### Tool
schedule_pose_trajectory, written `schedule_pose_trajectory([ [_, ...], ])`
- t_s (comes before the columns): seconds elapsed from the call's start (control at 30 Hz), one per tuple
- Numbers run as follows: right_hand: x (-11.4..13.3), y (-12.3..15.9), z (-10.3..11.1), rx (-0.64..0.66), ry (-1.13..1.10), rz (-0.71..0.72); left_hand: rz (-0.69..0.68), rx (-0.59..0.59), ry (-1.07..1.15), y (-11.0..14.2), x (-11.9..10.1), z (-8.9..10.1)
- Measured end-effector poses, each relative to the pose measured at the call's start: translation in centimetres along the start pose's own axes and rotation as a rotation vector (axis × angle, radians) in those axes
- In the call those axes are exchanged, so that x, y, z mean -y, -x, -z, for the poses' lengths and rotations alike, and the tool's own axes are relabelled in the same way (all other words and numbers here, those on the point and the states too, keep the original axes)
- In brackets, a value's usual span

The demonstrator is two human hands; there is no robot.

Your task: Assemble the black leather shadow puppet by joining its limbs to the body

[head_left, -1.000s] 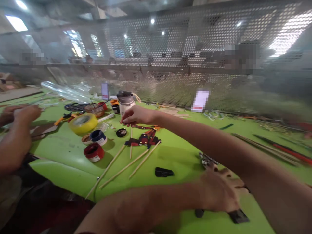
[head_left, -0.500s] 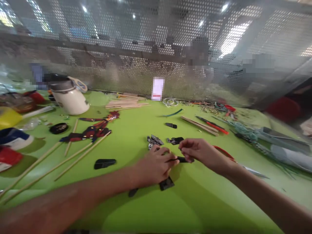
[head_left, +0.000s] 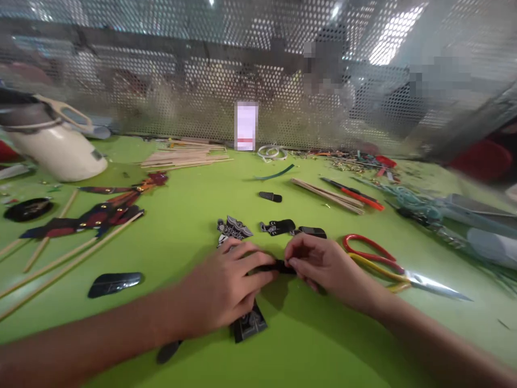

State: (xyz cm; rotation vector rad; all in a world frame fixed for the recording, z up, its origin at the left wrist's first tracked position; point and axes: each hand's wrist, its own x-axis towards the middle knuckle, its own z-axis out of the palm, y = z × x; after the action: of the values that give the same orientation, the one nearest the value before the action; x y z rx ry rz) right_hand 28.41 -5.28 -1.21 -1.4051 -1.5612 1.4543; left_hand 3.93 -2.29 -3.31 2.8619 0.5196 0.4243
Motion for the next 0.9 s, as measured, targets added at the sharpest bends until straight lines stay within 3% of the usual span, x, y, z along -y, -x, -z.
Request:
schedule_pose_trajectory([
  [0.17,-0.9,-0.1,-0.4,-0.073,-0.014,0.022,-0.037,-0.020,0.030,0.1,0.0,0.4],
  [0.43,-1.0,-0.2,-1.1,-0.184,0.085,0.142,0.033,-0.083,0.151,0.2,0.0,0.8],
  [0.7,-1.5,0.0,-0.6,-0.175,0.148,0.141,0.283,0.036,0.172,-2.4,-0.6,2.4],
  [0.9,-2.0,0.1,-0.4,-0.180,0.122,0.061,0.404,0.076,0.350,-3.8,0.8,1.7],
])
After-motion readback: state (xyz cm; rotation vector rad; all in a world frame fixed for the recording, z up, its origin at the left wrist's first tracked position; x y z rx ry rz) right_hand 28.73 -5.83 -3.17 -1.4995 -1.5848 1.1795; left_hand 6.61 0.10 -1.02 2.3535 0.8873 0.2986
